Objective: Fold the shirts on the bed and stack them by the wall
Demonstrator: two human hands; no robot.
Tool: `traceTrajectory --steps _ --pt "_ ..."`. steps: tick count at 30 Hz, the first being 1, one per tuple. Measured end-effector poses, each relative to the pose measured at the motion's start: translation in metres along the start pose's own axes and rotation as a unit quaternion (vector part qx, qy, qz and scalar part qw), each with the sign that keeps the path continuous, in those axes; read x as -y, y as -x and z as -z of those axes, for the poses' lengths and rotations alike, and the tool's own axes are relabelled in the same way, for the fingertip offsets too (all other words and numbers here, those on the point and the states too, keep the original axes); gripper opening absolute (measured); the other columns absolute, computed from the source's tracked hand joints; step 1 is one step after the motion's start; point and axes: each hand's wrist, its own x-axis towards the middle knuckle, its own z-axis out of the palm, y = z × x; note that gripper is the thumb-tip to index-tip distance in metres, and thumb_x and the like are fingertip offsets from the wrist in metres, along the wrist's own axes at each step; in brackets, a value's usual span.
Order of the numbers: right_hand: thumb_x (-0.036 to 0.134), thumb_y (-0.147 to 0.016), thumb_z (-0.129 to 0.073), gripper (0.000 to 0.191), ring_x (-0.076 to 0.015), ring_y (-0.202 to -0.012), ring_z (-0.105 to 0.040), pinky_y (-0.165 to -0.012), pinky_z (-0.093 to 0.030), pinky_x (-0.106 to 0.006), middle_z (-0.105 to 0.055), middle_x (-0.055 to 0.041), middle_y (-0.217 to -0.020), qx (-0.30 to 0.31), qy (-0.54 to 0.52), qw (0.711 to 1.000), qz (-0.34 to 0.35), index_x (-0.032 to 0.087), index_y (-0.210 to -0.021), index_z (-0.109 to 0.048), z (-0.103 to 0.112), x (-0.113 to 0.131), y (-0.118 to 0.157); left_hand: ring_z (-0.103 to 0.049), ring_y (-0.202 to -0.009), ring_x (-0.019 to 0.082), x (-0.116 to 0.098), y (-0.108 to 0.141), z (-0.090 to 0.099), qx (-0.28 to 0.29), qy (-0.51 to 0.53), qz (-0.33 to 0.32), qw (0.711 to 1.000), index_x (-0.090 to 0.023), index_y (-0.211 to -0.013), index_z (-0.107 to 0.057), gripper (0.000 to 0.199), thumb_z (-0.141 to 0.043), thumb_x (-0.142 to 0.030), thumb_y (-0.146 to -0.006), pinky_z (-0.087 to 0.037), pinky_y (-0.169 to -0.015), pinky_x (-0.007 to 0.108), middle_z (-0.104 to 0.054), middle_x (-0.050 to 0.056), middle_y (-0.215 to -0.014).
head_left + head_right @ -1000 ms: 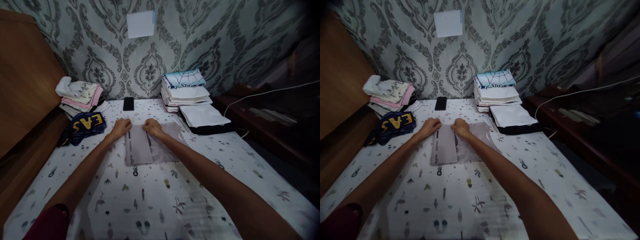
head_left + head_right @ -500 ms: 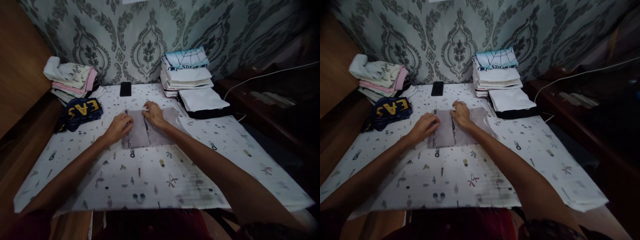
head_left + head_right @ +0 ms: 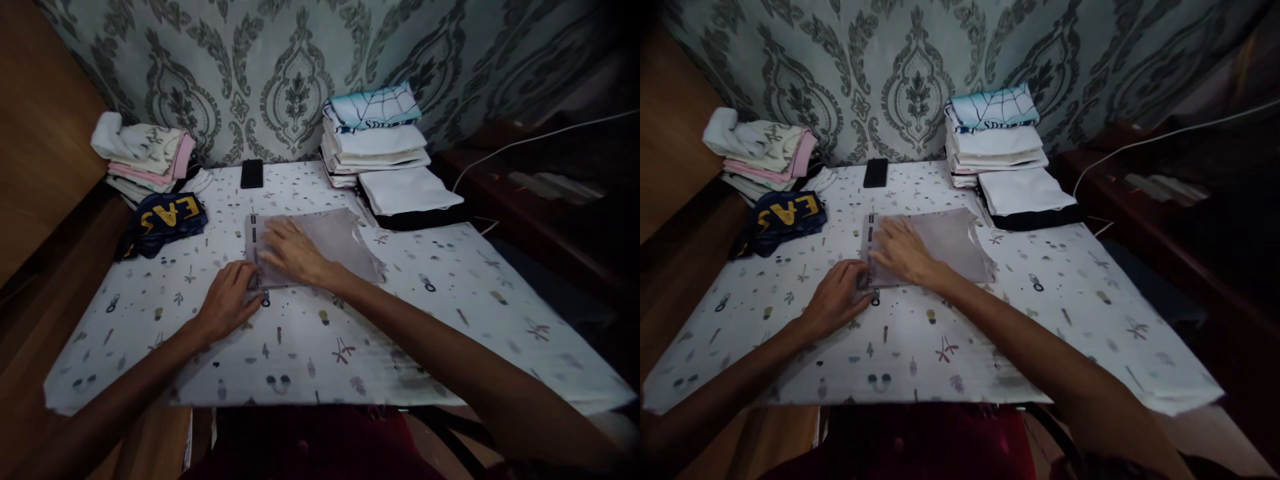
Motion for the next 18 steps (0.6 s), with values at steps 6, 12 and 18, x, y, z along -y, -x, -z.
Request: traceTrajectory --steps 6,12,18 --pt "0.016 -0.092 -0.057 0.015 -0.0231 -0.099 -0.056 -0.085 -0.047 -0.037 -0.062 -0.0121 -0.114 0.048 -0.009 0.988 0.145 0.015 -0.106 -0.062 -0.005 0.033 0.026 -0.056 -0.091 0.024 0.005 0.010 0.006 -0.010 0.043 0.089 0.995 -0.024 -0.099 -0.049 0.020 -0.059 -0.032 -0.083 -0.046 -0.080 0.038 -0.059 0.004 -0.095" --pt "0.012 -0.094 -0.053 0.010 -0.0177 -0.081 -0.055 -0.072 -0.045 -0.030 -0.062 -0.0056 -0.088 -0.035 -0.122 0.988 0.086 0.017 -0.089 -0.060 -0.028 0.025 0.026 -0.054 -0.085 0.021 -0.002 0.008 0.008 0.007 0.028 0.101 0.994 -0.022 -0.082 -0.050 0.007 -0.054 -0.027 -0.086 -0.043 -0.079 0.037 -0.057 0.002 -0.085" --pt "0.011 -0.088 -0.058 0.010 -0.0158 -0.078 -0.056 -0.073 -0.044 -0.028 -0.061 -0.0016 -0.080 -0.082 -0.248 0.964 0.043 0.019 -0.082 -0.059 -0.035 0.021 0.028 -0.052 -0.082 0.021 -0.009 0.004 0.005 0.005 -0.015 0.136 0.991 -0.021 -0.075 -0.051 0.014 -0.052 -0.026 -0.088 -0.040 -0.077 0.036 -0.056 0.002 -0.080"
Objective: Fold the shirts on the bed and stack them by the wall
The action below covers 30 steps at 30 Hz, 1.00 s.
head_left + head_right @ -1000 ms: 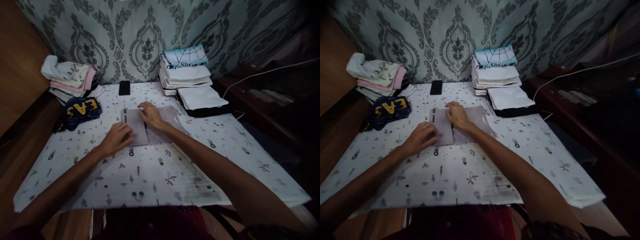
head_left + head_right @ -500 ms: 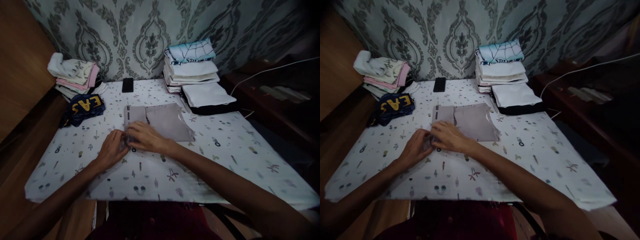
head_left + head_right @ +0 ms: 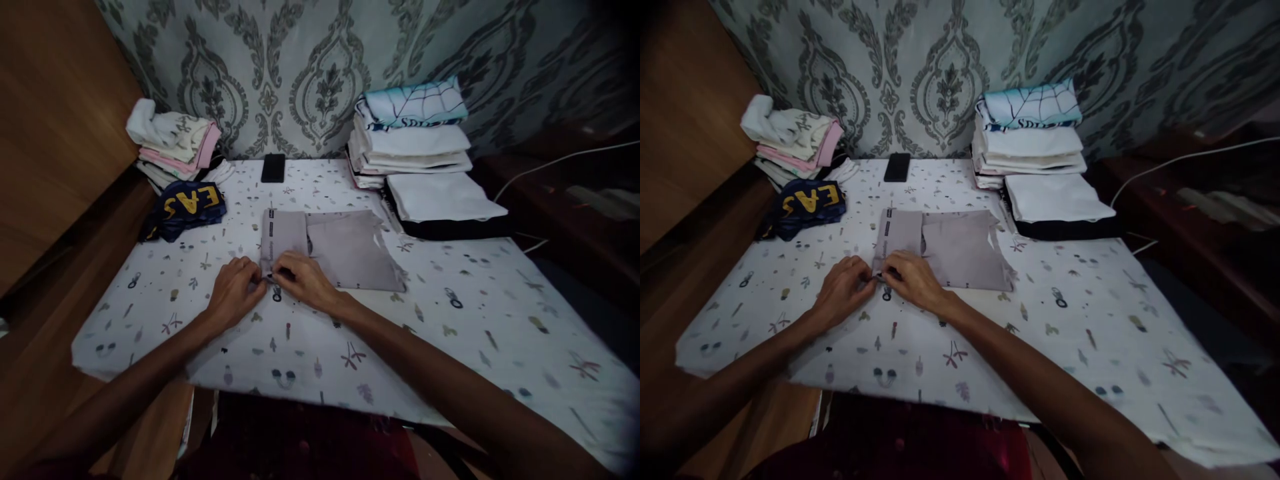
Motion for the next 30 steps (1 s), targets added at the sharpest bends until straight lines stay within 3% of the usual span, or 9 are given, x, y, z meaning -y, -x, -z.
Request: traceTrajectory --steps 10,15,18,20,23,30 --pt "0.014 -0.091 -0.056 0.011 -0.0163 -0.079 -0.056 -0.073 -0.044 -0.029 -0.061 -0.0020 -0.081 0.000 0.003 1.000 0.001 0.020 -0.083 -0.059 0.000 -0.002 0.001 -0.053 -0.086 0.024 -0.007 0.006 0.003 0.012 -0.039 0.006 0.999 -0.021 -0.077 -0.053 0.007 -0.049 -0.018 -0.082 -0.040 -0.078 0.039 -0.059 0.004 -0.082" --pt "0.013 -0.090 -0.057 0.010 -0.0165 -0.080 -0.057 -0.073 -0.044 -0.028 -0.062 -0.0018 -0.082 -0.003 -0.003 1.000 -0.007 0.020 -0.084 -0.061 -0.001 -0.002 0.002 -0.059 -0.083 0.021 -0.006 0.017 0.001 -0.008 -0.086 -0.067 0.994 -0.019 -0.090 -0.061 0.014 -0.047 -0.016 -0.086 -0.045 -0.075 0.035 -0.064 0.004 -0.084" --pt "0.013 -0.090 -0.059 0.010 -0.0164 -0.080 -0.057 -0.072 -0.043 -0.028 -0.063 -0.0018 -0.082 -0.010 -0.011 1.000 -0.011 0.020 -0.083 -0.061 0.000 -0.003 0.001 -0.064 -0.077 0.021 -0.011 0.020 -0.001 0.036 -0.175 -0.119 0.977 -0.018 -0.114 -0.063 0.029 -0.045 -0.015 -0.091 -0.047 -0.072 0.035 -0.069 0.005 -0.082" --pt "0.013 -0.089 -0.060 0.009 -0.0163 -0.080 -0.058 -0.073 -0.043 -0.028 -0.064 -0.0018 -0.082 -0.014 -0.015 1.000 -0.010 0.020 -0.083 -0.062 0.001 -0.003 0.001 -0.065 -0.072 0.020 -0.017 0.020 -0.002 0.072 -0.232 -0.103 0.965 -0.017 -0.124 -0.060 0.037 -0.044 -0.011 -0.092 -0.048 -0.069 0.035 -0.070 0.005 -0.080" --pt "0.013 -0.089 -0.061 0.009 -0.0162 -0.081 -0.058 -0.074 -0.044 -0.028 -0.064 -0.0016 -0.083 -0.012 -0.016 1.000 -0.011 0.020 -0.083 -0.063 0.001 -0.004 0.001 -0.068 -0.070 0.022 -0.027 0.021 -0.002 0.114 -0.291 -0.066 0.948 -0.013 -0.130 -0.056 0.044 -0.041 -0.004 -0.090 -0.050 -0.069 0.036 -0.071 0.008 -0.082" --pt "0.014 -0.087 -0.063 0.008 -0.0168 -0.083 -0.058 -0.075 -0.044 -0.029 -0.064 -0.0024 -0.084 0.016 0.017 1.000 -0.010 0.019 -0.081 -0.064 0.001 -0.003 0.000 -0.070 -0.077 0.025 -0.041 0.034 0.003 0.164 -0.336 -0.059 0.926 -0.007 -0.135 -0.052 0.049 -0.042 0.000 -0.087 -0.053 -0.070 0.038 -0.072 0.011 -0.085"
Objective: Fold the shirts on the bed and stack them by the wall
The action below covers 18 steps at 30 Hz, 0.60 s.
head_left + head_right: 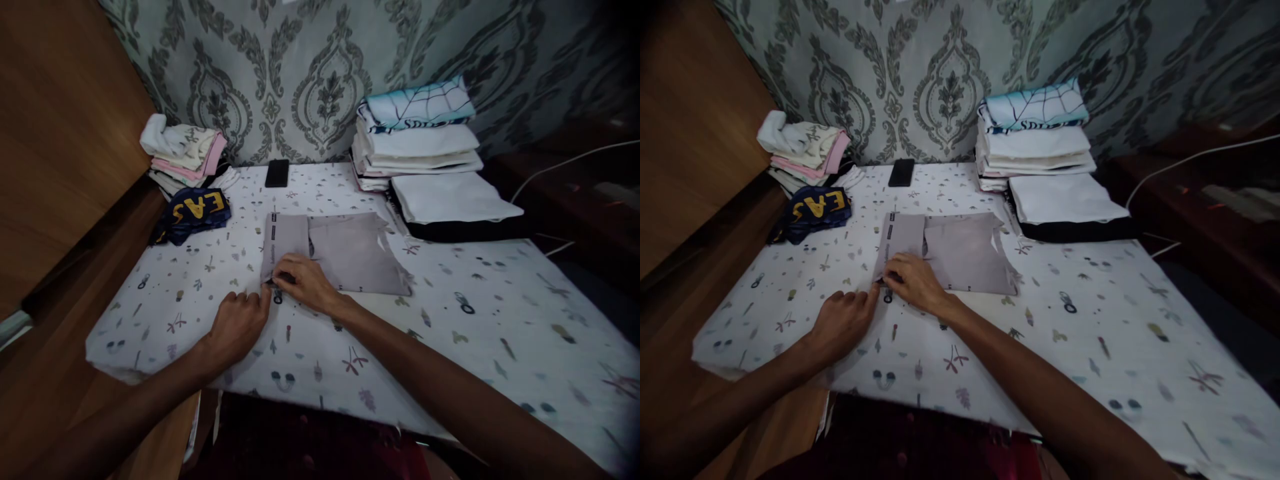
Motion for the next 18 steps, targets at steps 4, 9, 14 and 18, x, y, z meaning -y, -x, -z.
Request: traceTrajectory --steps 4,9,14,18 --pt "0.013 -0.085 -0.065 0.008 -0.0174 -0.085 -0.059 -0.075 -0.043 -0.029 -0.066 -0.0022 -0.086 0.010 0.012 1.000 -0.010 0.020 -0.082 -0.066 0.000 0.002 0.000 -0.071 -0.075 0.024 0.004 0.009 0.005 0.024 0.030 0.007 0.999 -0.009 -0.130 -0.055 0.043 -0.041 -0.003 -0.090 -0.052 -0.068 0.036 -0.073 0.010 -0.085" --pt "0.020 -0.088 -0.063 0.009 -0.0183 -0.086 -0.060 -0.076 -0.044 -0.031 -0.067 -0.0035 -0.088 0.007 0.005 1.000 -0.007 0.019 -0.080 -0.068 0.000 0.004 0.001 -0.071 -0.074 0.024 0.024 0.009 0.007 0.001 0.148 0.071 0.986 -0.017 -0.116 -0.060 0.028 -0.038 -0.021 -0.098 -0.050 -0.062 0.033 -0.073 0.006 -0.085" --pt "0.023 -0.094 -0.054 0.023 -0.0183 -0.084 -0.060 -0.076 -0.047 -0.033 -0.067 -0.0047 -0.087 0.007 -0.005 1.000 0.013 0.018 -0.076 -0.068 0.002 0.005 0.003 -0.069 -0.082 0.020 0.037 0.000 -0.004 -0.066 0.224 0.026 0.972 -0.025 -0.129 -0.055 0.036 -0.040 -0.018 -0.097 -0.049 -0.065 0.029 -0.071 0.004 -0.097" --pt "0.021 -0.093 -0.055 0.025 -0.0180 -0.083 -0.061 -0.077 -0.047 -0.033 -0.067 -0.0062 -0.087 0.001 -0.006 1.000 0.027 0.017 -0.072 -0.067 0.001 0.004 0.003 -0.069 -0.080 0.021 0.040 -0.002 -0.003 -0.049 0.220 0.012 0.974 -0.026 -0.125 -0.061 0.038 -0.040 -0.015 -0.095 -0.049 -0.065 0.030 -0.069 0.004 -0.093"
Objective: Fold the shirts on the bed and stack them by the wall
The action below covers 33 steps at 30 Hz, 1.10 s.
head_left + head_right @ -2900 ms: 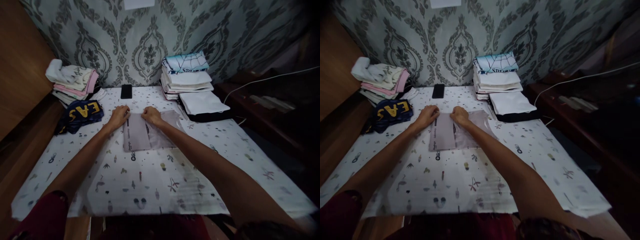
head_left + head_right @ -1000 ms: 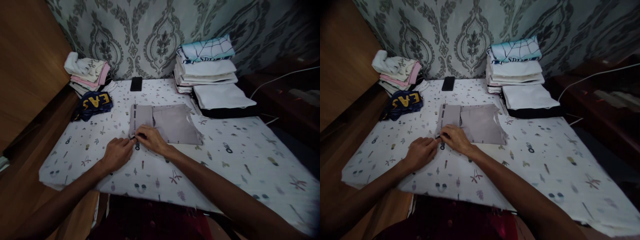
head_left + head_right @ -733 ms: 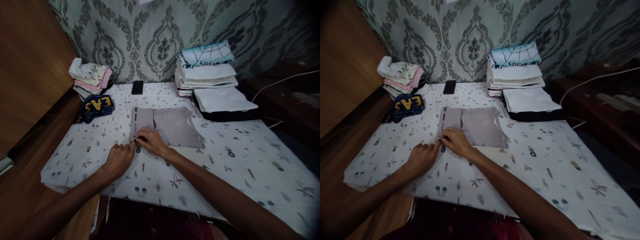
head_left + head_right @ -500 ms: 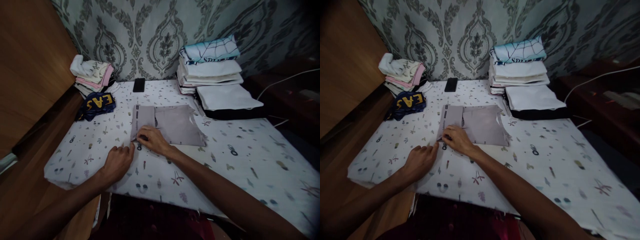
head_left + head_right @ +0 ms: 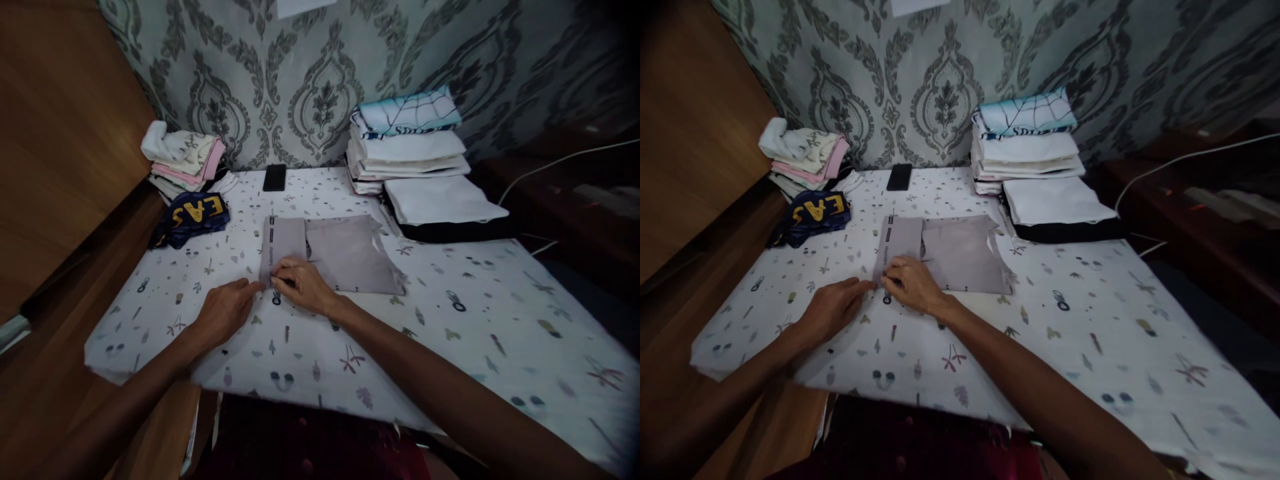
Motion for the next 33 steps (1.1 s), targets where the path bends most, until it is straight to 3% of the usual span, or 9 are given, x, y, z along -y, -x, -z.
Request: traceTrajectory --steps 3,6,9,11,15,19,26,29,33 --pt "0.019 -0.093 -0.056 0.024 -0.0178 -0.082 -0.062 -0.078 -0.048 -0.033 -0.068 -0.0066 -0.087 -0.001 0.011 1.000 0.009 0.016 -0.072 -0.067 -0.001 -0.001 0.000 -0.069 -0.079 0.019 0.001 -0.002 0.006 -0.010 0.025 -0.018 0.999 -0.027 -0.117 -0.065 0.035 -0.041 -0.015 -0.095 -0.049 -0.065 0.028 -0.069 0.003 -0.091" --pt "0.018 -0.092 -0.057 0.021 -0.0177 -0.083 -0.062 -0.080 -0.048 -0.033 -0.068 -0.0055 -0.086 -0.008 0.030 0.999 0.020 0.017 -0.074 -0.068 0.000 0.001 0.001 -0.068 -0.085 0.019 0.007 -0.016 0.011 -0.078 0.064 -0.044 0.994 -0.025 -0.108 -0.067 0.028 -0.042 -0.018 -0.095 -0.052 -0.073 0.029 -0.071 0.004 -0.094" --pt "0.018 -0.092 -0.056 0.022 -0.0173 -0.081 -0.062 -0.079 -0.048 -0.032 -0.068 -0.0051 -0.083 -0.015 0.054 0.998 0.037 0.016 -0.074 -0.068 0.002 0.009 0.002 -0.066 -0.097 0.020 0.015 -0.047 0.011 -0.161 0.089 -0.067 0.981 -0.021 -0.111 -0.065 0.028 -0.042 -0.019 -0.095 -0.053 -0.087 0.034 -0.071 0.007 -0.102" --pt "0.018 -0.092 -0.057 0.022 -0.0175 -0.080 -0.061 -0.078 -0.047 -0.031 -0.068 -0.0051 -0.082 -0.012 0.077 0.996 0.050 0.017 -0.074 -0.068 0.005 0.016 0.003 -0.064 -0.106 0.021 0.017 -0.074 0.010 -0.181 0.094 -0.081 0.976 -0.018 -0.116 -0.063 0.030 -0.041 -0.021 -0.096 -0.051 -0.096 0.038 -0.071 0.009 -0.111" --pt "0.021 -0.094 -0.056 0.021 -0.0191 -0.080 -0.059 -0.077 -0.047 -0.033 -0.069 -0.0062 -0.084 0.002 0.139 0.988 0.065 0.016 -0.076 -0.068 0.017 0.027 0.012 -0.055 -0.128 0.024 0.011 -0.127 0.003 -0.146 0.068 -0.112 0.981 -0.013 -0.129 -0.058 0.038 -0.040 -0.024 -0.098 -0.042 -0.110 0.042 -0.063 0.015 -0.133" --pt "0.021 -0.095 -0.052 0.023 -0.0190 -0.078 -0.057 -0.076 -0.046 -0.034 -0.067 -0.0064 -0.081 -0.017 0.152 0.988 0.034 0.018 -0.077 -0.065 0.035 0.024 0.032 -0.036 -0.146 0.026 0.002 -0.157 -0.016 -0.087 0.044 -0.123 0.988 -0.010 -0.142 -0.047 0.049 -0.036 -0.034 -0.101 -0.029 -0.120 0.045 -0.047 0.016 -0.152" --pt "0.022 -0.094 -0.051 0.025 -0.0178 -0.073 -0.059 -0.069 -0.046 -0.032 -0.064 -0.0044 -0.075 -0.107 0.039 0.983 -0.145 0.018 -0.073 -0.064 0.063 0.006 0.064 -0.026 -0.151 0.026 0.000 -0.162 -0.035 -0.028 0.044 -0.104 0.993 -0.015 -0.151 -0.036 0.056 -0.033 -0.042 -0.102 -0.021 -0.122 0.049 -0.033 0.013 -0.161" --pt "0.019 -0.092 -0.053 0.020 -0.0180 -0.075 -0.059 -0.069 -0.046 -0.031 -0.065 -0.0045 -0.077 -0.101 0.027 0.982 -0.155 0.018 -0.076 -0.066 0.063 0.005 0.067 -0.026 -0.151 0.025 0.002 -0.158 -0.030 -0.023 0.060 -0.110 0.992 -0.014 -0.151 -0.036 0.057 -0.032 -0.043 -0.102 -0.021 -0.122 0.048 -0.033 0.014 -0.161" --pt "0.016 -0.091 -0.057 0.013 -0.0188 -0.084 -0.060 -0.076 -0.048 -0.032 -0.066 -0.0046 -0.084 -0.077 0.040 0.989 -0.123 0.018 -0.085 -0.069 0.057 0.006 0.063 -0.031 -0.148 0.026 0.009 -0.161 -0.025 -0.065 0.078 -0.126 0.987 -0.013 -0.148 -0.040 0.056 -0.032 -0.044 -0.102 -0.023 -0.121 0.047 -0.038 0.015 -0.158"
